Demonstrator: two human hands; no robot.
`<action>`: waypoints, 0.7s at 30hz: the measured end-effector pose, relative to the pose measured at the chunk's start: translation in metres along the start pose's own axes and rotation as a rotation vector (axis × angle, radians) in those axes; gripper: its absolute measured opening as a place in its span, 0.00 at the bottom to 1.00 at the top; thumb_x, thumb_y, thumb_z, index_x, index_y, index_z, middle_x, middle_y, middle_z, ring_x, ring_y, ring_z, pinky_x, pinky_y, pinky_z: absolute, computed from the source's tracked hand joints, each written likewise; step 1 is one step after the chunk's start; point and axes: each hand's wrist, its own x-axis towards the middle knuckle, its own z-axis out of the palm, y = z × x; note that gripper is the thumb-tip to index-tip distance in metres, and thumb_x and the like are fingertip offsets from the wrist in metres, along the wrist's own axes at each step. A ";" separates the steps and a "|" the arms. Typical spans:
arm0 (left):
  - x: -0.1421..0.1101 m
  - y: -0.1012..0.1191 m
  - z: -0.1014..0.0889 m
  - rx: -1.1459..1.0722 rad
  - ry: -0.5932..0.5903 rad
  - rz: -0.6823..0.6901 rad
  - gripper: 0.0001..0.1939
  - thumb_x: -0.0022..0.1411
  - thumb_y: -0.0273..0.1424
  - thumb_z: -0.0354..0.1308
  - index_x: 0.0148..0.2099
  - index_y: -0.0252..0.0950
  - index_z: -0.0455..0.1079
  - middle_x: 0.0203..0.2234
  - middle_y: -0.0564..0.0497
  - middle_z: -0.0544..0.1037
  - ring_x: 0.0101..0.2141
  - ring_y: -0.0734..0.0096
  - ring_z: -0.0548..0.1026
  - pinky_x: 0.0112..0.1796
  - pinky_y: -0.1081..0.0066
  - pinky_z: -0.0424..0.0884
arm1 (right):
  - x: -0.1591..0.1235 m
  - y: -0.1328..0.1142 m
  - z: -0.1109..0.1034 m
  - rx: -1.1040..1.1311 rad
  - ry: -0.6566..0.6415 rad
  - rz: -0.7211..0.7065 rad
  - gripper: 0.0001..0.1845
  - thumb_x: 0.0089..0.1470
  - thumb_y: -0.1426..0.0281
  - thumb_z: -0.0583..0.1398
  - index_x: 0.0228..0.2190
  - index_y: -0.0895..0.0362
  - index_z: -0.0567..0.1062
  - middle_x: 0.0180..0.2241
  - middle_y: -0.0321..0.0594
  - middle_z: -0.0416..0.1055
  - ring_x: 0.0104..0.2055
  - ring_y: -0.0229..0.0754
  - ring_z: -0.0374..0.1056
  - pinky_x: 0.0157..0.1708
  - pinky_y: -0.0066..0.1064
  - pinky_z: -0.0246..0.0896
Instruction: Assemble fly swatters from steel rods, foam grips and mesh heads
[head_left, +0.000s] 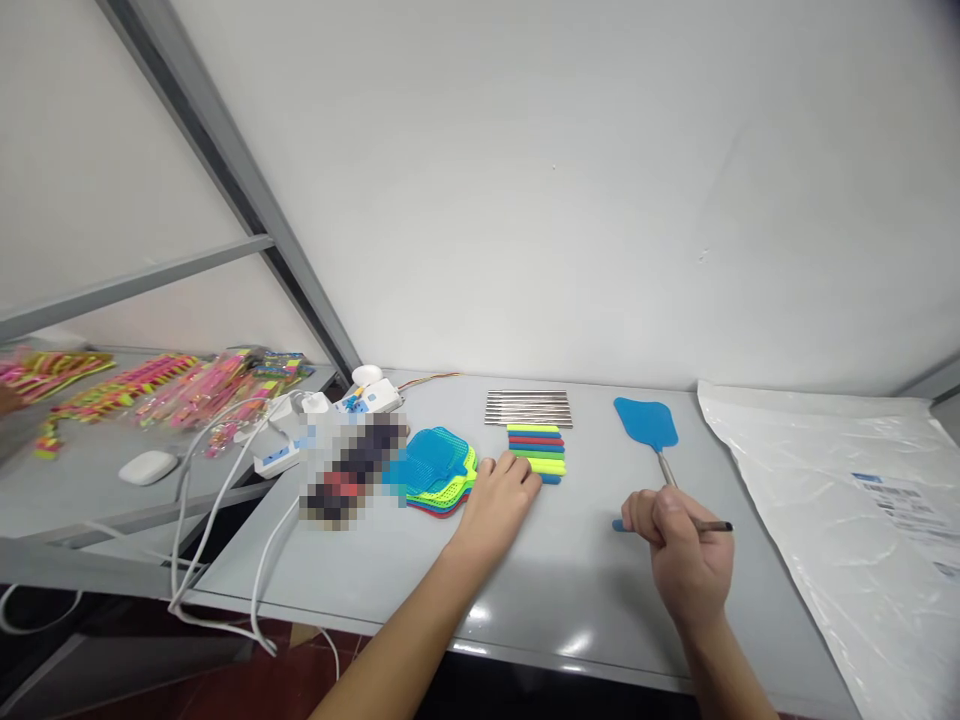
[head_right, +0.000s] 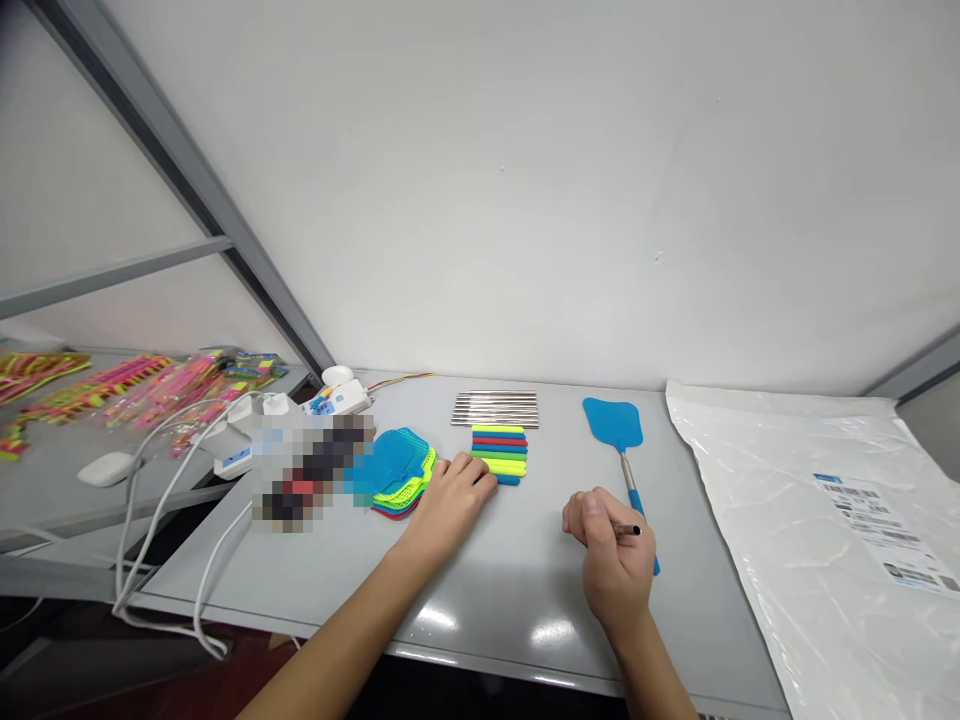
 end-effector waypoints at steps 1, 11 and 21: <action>0.001 0.000 0.000 0.000 0.001 -0.001 0.04 0.65 0.24 0.54 0.39 0.37 0.68 0.36 0.49 0.70 0.40 0.62 0.65 0.35 0.64 0.57 | 0.001 0.000 -0.001 -0.028 -0.015 0.011 0.23 0.62 0.67 0.53 0.16 0.54 0.54 0.17 0.29 0.46 0.20 0.35 0.47 0.24 0.33 0.51; 0.004 0.008 0.000 -0.017 0.011 0.026 0.04 0.65 0.23 0.54 0.38 0.36 0.68 0.35 0.49 0.70 0.39 0.62 0.65 0.34 0.65 0.57 | 0.020 0.003 -0.005 -0.211 -0.208 0.082 0.23 0.63 0.62 0.52 0.17 0.55 0.58 0.17 0.31 0.52 0.21 0.36 0.50 0.23 0.32 0.51; 0.055 0.022 -0.006 -0.079 0.063 0.239 0.04 0.63 0.30 0.57 0.35 0.36 0.68 0.32 0.49 0.71 0.39 0.63 0.66 0.36 0.65 0.58 | 0.073 0.010 0.008 -0.044 -0.265 0.152 0.25 0.60 0.58 0.55 0.17 0.54 0.55 0.16 0.27 0.47 0.18 0.33 0.45 0.18 0.28 0.48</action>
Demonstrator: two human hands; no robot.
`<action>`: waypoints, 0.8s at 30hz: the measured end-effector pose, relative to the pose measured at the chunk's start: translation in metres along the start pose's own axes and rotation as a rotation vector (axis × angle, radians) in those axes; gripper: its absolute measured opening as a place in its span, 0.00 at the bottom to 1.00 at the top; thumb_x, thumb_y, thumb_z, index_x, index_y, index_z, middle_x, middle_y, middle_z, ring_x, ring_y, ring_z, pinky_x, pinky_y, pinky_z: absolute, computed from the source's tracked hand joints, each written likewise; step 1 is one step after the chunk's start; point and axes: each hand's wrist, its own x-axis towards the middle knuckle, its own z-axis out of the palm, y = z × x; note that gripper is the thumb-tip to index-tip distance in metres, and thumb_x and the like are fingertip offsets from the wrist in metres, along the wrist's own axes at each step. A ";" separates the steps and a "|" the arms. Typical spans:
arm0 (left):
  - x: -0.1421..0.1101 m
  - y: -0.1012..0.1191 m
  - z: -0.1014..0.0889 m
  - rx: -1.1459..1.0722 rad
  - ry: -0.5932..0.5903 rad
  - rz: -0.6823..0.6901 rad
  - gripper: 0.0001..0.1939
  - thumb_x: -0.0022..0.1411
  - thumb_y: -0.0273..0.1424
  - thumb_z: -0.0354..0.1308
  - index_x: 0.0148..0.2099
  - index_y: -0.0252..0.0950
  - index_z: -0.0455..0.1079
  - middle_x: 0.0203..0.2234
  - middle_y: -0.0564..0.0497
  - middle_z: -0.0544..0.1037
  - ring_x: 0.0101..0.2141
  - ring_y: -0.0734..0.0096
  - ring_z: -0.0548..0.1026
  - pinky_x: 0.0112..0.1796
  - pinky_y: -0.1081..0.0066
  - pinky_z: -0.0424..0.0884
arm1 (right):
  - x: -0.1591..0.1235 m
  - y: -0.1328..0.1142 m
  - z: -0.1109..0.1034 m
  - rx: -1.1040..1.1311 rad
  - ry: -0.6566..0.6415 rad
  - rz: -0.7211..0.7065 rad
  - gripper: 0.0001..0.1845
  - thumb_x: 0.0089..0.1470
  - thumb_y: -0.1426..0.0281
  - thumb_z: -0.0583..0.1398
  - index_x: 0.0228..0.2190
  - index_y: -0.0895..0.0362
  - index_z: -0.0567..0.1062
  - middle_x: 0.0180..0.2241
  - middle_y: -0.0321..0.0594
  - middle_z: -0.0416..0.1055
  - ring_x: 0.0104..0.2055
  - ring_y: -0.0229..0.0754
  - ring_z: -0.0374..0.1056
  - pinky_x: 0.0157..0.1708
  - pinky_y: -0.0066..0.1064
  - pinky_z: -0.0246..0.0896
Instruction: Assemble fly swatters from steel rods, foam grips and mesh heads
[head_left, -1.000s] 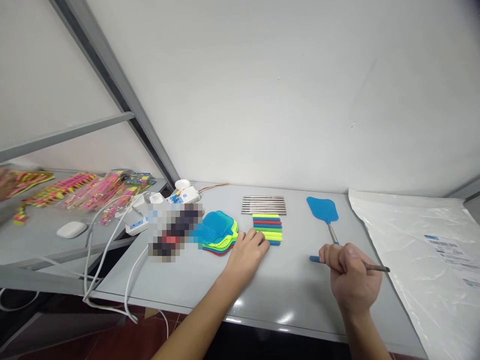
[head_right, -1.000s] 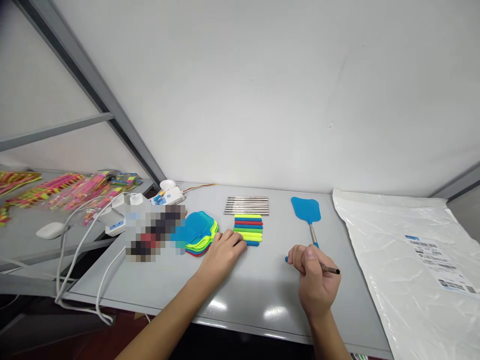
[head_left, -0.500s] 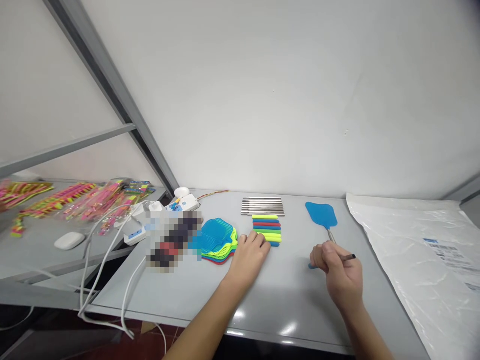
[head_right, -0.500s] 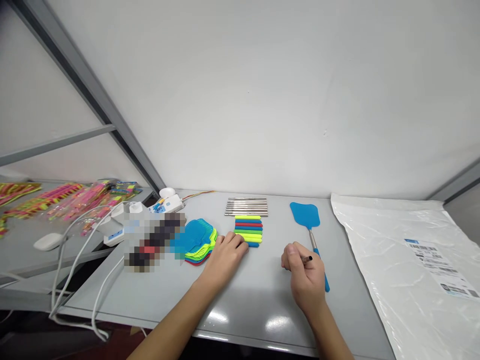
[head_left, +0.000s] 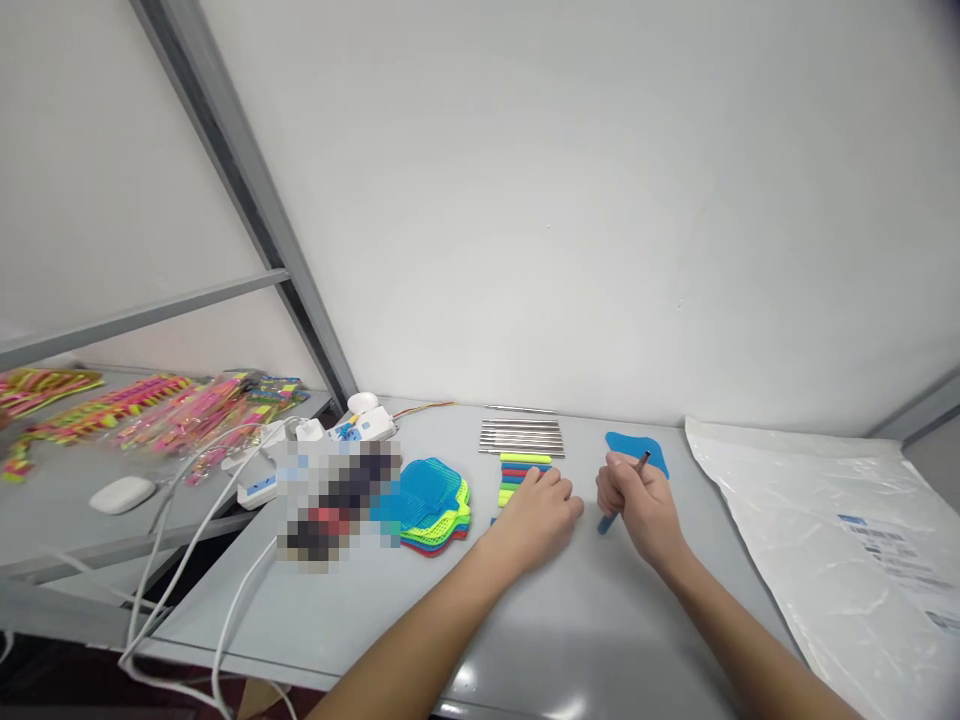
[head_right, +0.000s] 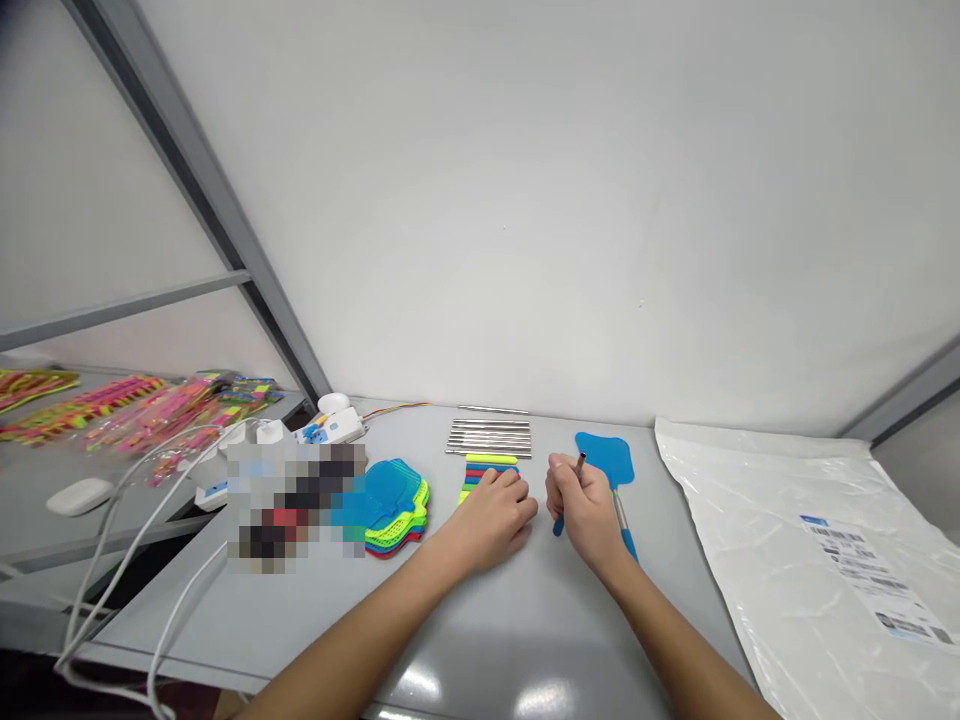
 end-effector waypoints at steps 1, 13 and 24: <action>0.002 0.000 0.002 0.003 0.004 0.008 0.04 0.63 0.30 0.56 0.35 0.36 0.68 0.32 0.49 0.71 0.39 0.62 0.67 0.36 0.64 0.58 | 0.004 0.001 0.000 0.010 0.009 0.004 0.25 0.60 0.57 0.55 0.17 0.53 0.54 0.15 0.27 0.47 0.18 0.33 0.45 0.18 0.28 0.47; -0.005 0.020 0.011 -0.034 0.009 -0.066 0.11 0.63 0.38 0.54 0.37 0.36 0.67 0.35 0.46 0.70 0.42 0.57 0.66 0.38 0.61 0.60 | 0.018 0.022 -0.006 0.105 0.091 0.031 0.22 0.59 0.60 0.55 0.19 0.52 0.53 0.14 0.25 0.45 0.17 0.32 0.41 0.16 0.26 0.45; -0.005 0.017 0.020 -0.066 -0.011 -0.082 0.10 0.64 0.38 0.54 0.38 0.36 0.67 0.35 0.46 0.71 0.41 0.57 0.66 0.37 0.60 0.62 | 0.011 0.034 -0.011 0.160 0.058 0.009 0.22 0.58 0.62 0.56 0.18 0.53 0.54 0.15 0.25 0.46 0.17 0.33 0.42 0.17 0.27 0.49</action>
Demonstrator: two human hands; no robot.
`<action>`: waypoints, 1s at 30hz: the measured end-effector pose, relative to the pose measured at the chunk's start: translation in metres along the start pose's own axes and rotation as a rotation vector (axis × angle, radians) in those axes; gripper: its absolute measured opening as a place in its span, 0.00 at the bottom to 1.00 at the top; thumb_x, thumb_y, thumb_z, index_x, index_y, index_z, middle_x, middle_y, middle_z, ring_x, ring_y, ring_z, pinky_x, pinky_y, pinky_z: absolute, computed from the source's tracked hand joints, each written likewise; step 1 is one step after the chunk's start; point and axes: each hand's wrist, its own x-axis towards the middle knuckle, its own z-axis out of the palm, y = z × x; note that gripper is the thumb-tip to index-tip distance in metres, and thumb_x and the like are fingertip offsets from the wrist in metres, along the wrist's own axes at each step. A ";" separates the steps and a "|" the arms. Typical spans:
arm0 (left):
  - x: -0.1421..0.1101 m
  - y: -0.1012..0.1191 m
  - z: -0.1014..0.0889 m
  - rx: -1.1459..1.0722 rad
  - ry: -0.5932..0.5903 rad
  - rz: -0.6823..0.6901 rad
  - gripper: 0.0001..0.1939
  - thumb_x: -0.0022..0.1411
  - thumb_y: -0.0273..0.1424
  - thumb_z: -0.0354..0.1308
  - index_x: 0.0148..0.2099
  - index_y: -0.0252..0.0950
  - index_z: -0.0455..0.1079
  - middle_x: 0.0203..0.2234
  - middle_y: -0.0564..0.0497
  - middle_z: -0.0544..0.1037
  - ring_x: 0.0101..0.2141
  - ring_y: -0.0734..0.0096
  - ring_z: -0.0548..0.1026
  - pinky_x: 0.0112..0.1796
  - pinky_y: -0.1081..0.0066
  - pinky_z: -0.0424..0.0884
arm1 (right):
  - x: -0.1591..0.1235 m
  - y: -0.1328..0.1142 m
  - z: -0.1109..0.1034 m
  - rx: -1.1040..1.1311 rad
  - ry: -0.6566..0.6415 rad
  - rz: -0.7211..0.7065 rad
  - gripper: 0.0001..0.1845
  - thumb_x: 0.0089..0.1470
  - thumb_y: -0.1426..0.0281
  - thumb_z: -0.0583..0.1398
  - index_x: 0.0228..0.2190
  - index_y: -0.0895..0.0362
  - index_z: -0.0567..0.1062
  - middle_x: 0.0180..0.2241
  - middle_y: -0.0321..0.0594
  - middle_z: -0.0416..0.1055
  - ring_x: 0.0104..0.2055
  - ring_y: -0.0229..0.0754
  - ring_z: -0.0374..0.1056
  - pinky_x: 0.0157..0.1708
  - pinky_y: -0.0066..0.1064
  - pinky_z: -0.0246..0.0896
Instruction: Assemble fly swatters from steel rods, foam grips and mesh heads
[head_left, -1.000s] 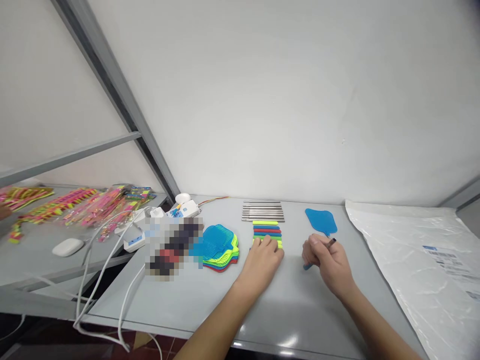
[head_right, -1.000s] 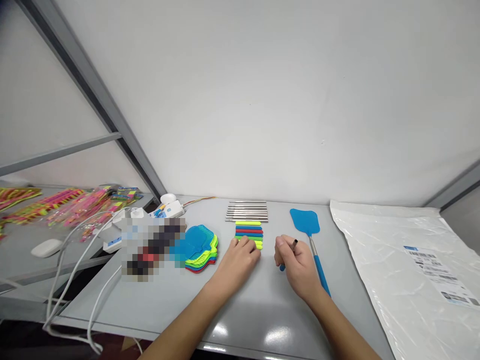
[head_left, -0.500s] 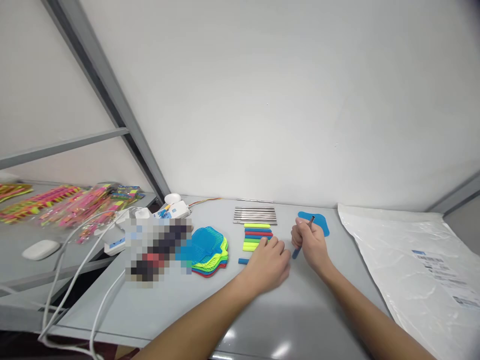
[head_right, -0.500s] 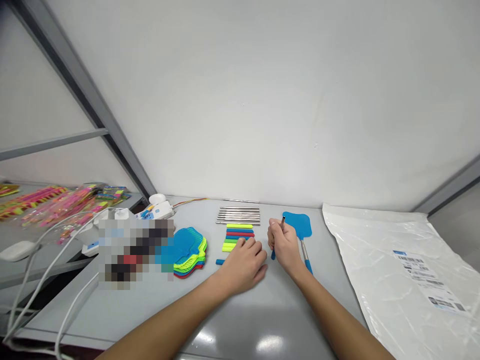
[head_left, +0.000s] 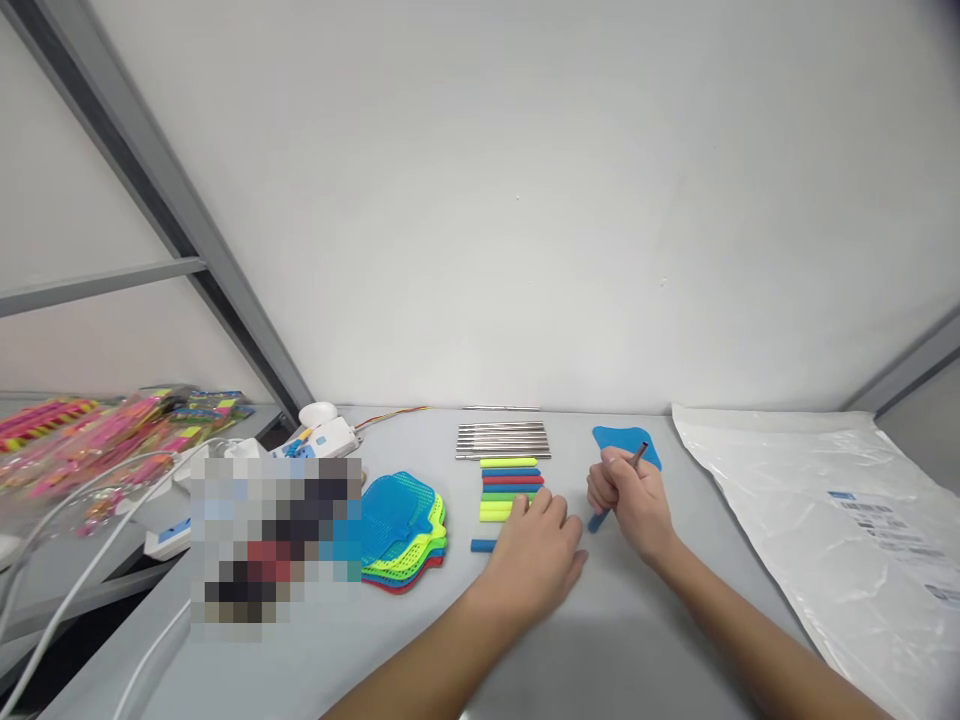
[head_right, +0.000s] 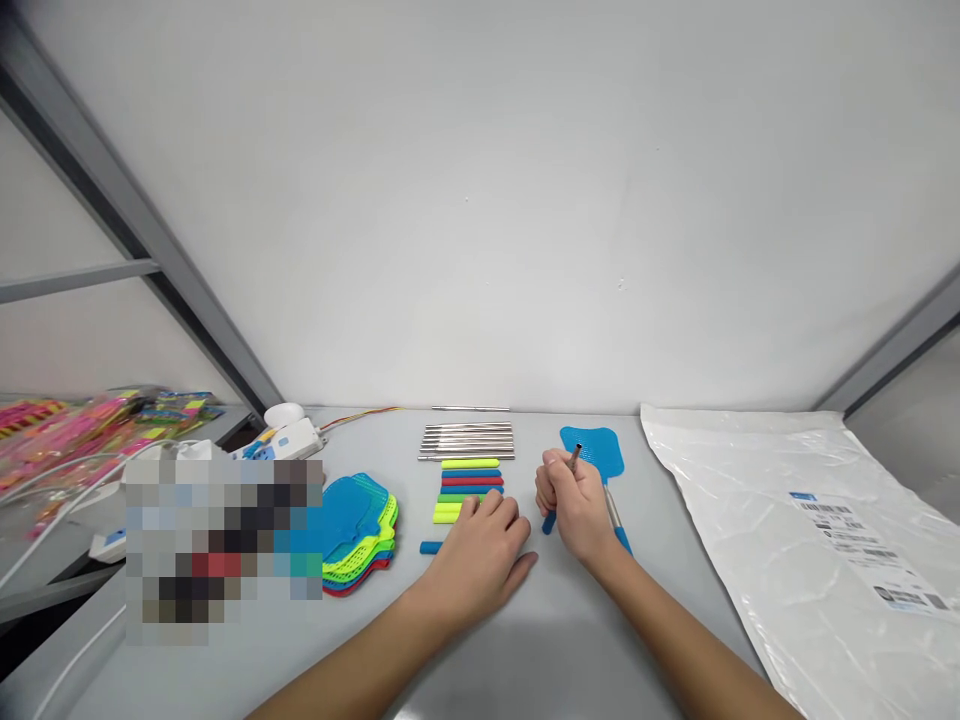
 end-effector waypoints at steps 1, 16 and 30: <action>0.000 0.000 0.000 -0.003 0.002 0.001 0.10 0.64 0.38 0.54 0.38 0.36 0.67 0.35 0.46 0.71 0.41 0.57 0.66 0.37 0.60 0.61 | 0.000 0.000 0.001 0.003 -0.003 0.004 0.22 0.58 0.61 0.56 0.18 0.53 0.54 0.14 0.25 0.46 0.17 0.33 0.43 0.17 0.27 0.49; 0.006 -0.001 0.001 -0.028 0.126 0.013 0.11 0.66 0.38 0.54 0.35 0.35 0.67 0.31 0.49 0.72 0.36 0.61 0.66 0.33 0.64 0.54 | 0.016 -0.038 -0.010 0.413 0.278 0.105 0.22 0.57 0.65 0.54 0.17 0.54 0.51 0.13 0.24 0.39 0.15 0.31 0.35 0.13 0.25 0.44; 0.003 0.007 -0.013 -0.159 0.443 0.175 0.14 0.63 0.29 0.49 0.24 0.35 0.61 0.20 0.52 0.65 0.26 0.70 0.60 0.29 0.66 0.47 | 0.019 -0.028 -0.013 0.854 0.296 0.421 0.21 0.58 0.72 0.52 0.19 0.53 0.47 0.16 0.24 0.35 0.13 0.29 0.37 0.11 0.22 0.45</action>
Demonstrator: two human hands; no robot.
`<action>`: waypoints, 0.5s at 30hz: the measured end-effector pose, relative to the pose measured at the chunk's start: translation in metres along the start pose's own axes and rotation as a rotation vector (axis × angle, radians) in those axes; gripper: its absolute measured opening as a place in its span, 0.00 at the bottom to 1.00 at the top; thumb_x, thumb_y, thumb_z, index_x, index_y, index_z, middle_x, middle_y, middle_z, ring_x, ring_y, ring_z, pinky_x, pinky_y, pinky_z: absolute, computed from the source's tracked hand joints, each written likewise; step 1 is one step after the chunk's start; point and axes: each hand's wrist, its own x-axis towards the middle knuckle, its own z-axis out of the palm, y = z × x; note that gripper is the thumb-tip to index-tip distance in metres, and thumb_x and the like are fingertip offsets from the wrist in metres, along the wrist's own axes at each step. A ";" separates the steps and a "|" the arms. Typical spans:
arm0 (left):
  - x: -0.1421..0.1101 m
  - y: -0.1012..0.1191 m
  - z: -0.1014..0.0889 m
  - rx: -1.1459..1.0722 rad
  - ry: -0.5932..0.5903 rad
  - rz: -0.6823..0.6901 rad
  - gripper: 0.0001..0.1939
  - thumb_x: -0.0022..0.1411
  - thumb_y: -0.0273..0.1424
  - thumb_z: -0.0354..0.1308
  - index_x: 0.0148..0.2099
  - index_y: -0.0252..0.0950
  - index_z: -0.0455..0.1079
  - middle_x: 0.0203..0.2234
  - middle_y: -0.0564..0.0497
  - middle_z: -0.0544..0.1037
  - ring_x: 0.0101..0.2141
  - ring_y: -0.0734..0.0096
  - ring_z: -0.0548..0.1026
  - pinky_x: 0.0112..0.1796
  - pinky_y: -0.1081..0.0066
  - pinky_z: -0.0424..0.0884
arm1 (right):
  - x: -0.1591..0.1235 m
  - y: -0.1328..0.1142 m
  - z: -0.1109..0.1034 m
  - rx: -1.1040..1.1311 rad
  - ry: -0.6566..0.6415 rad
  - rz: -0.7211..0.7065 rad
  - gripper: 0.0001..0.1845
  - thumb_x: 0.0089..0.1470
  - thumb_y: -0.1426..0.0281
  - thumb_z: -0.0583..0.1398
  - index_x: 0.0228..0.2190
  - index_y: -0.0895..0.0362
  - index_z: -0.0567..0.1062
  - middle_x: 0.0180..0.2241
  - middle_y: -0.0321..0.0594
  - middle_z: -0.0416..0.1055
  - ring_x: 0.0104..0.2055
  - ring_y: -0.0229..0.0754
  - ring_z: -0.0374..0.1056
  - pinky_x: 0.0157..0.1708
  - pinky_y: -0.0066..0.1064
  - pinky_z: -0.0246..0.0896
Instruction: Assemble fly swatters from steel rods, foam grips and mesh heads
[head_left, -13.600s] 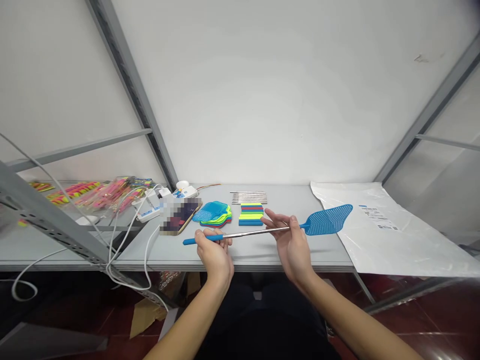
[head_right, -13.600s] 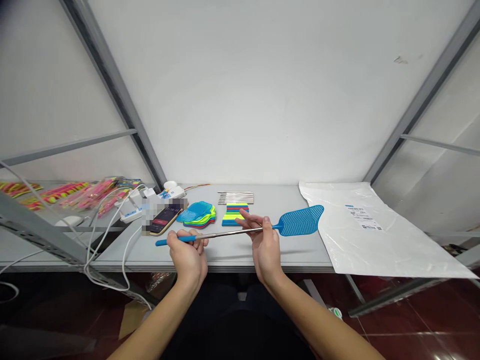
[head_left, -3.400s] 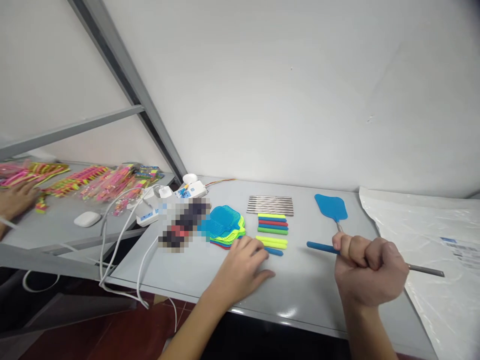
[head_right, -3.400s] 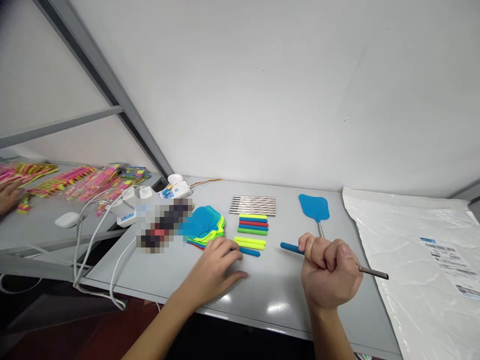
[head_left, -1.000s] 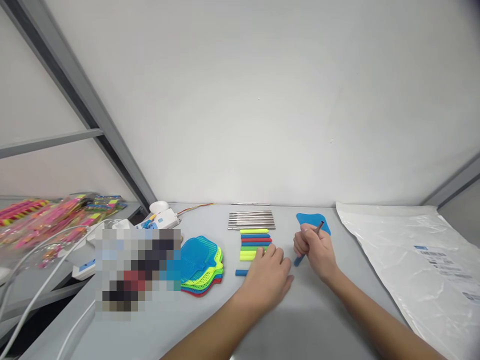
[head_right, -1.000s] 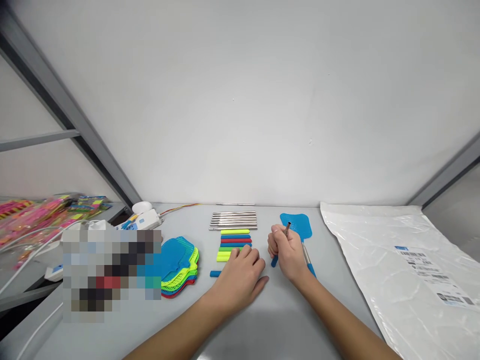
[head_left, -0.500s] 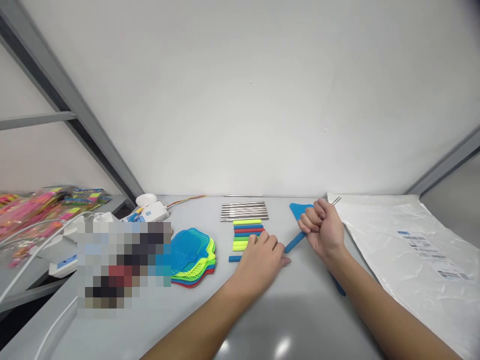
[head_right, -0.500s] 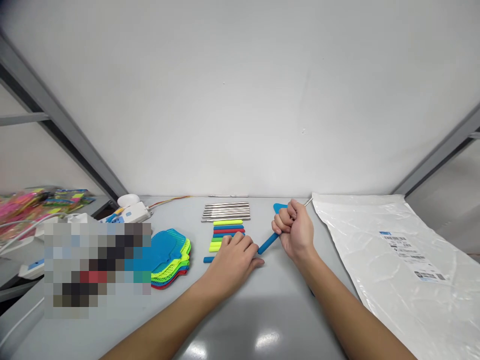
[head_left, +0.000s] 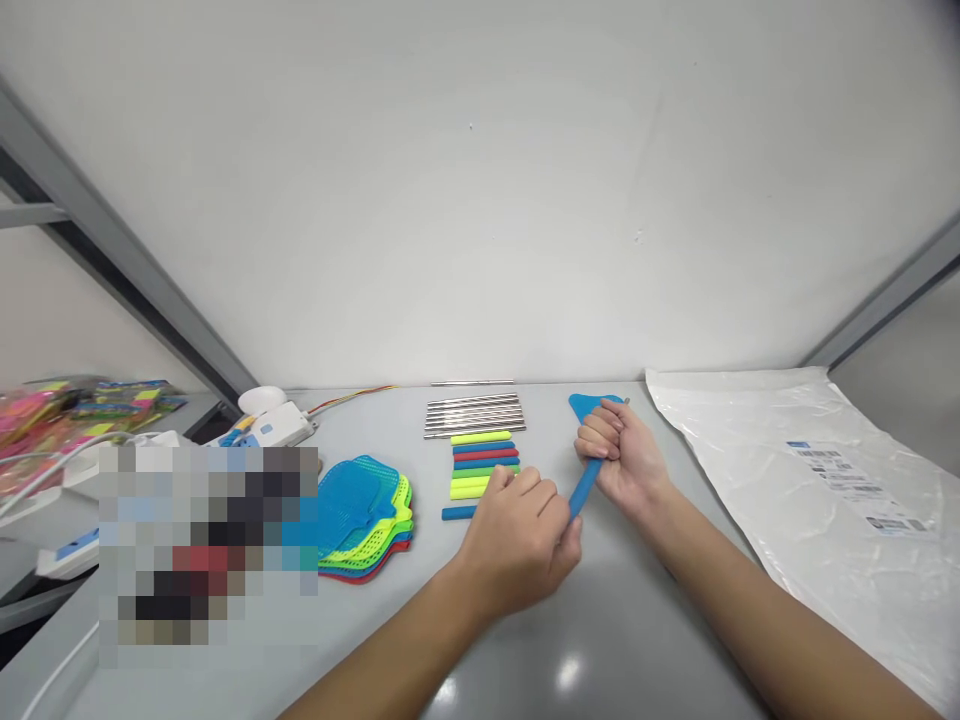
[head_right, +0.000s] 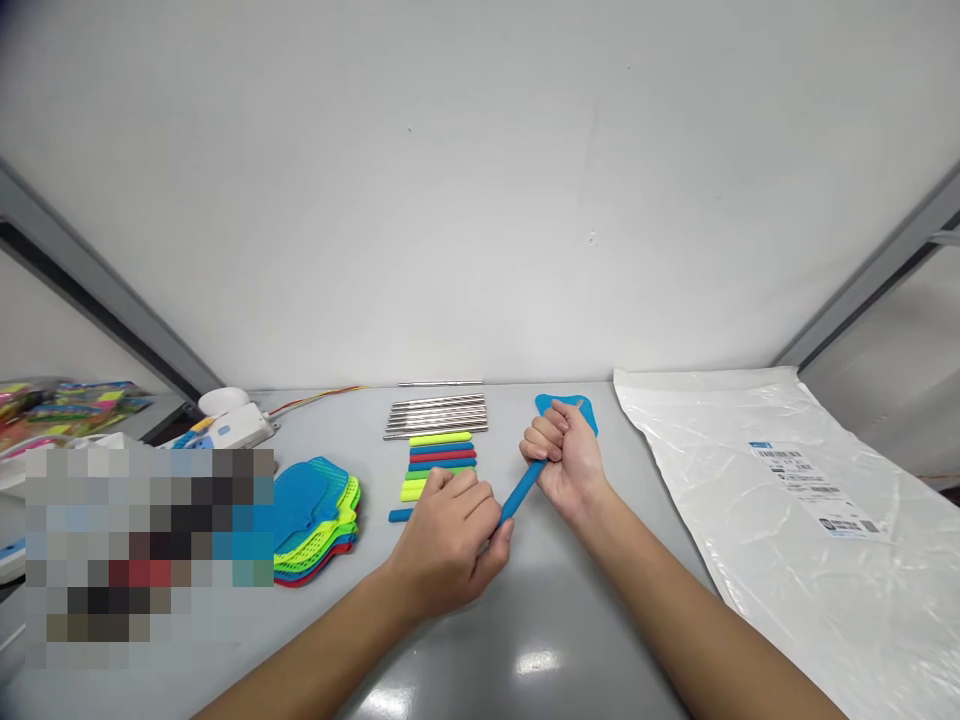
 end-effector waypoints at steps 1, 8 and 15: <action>0.000 0.001 0.001 -0.005 0.002 -0.002 0.14 0.63 0.29 0.49 0.24 0.35 0.61 0.19 0.52 0.65 0.25 0.70 0.60 0.28 0.66 0.47 | 0.000 0.001 0.000 0.000 -0.002 0.008 0.21 0.58 0.72 0.52 0.19 0.53 0.48 0.16 0.24 0.35 0.13 0.29 0.37 0.11 0.22 0.45; -0.006 0.007 0.003 -0.112 -0.032 -0.165 0.11 0.60 0.31 0.50 0.26 0.36 0.57 0.21 0.53 0.65 0.25 0.71 0.60 0.29 0.67 0.50 | -0.007 0.000 0.004 -0.036 -0.057 -0.013 0.21 0.59 0.72 0.53 0.18 0.54 0.50 0.15 0.24 0.36 0.13 0.29 0.38 0.12 0.22 0.47; -0.005 0.008 -0.004 -0.429 0.021 -0.360 0.13 0.62 0.30 0.47 0.27 0.38 0.47 0.21 0.56 0.60 0.23 0.74 0.56 0.28 0.68 0.52 | -0.016 -0.005 0.010 -0.314 -0.119 -0.118 0.20 0.56 0.69 0.56 0.16 0.56 0.57 0.16 0.28 0.49 0.19 0.31 0.52 0.23 0.26 0.61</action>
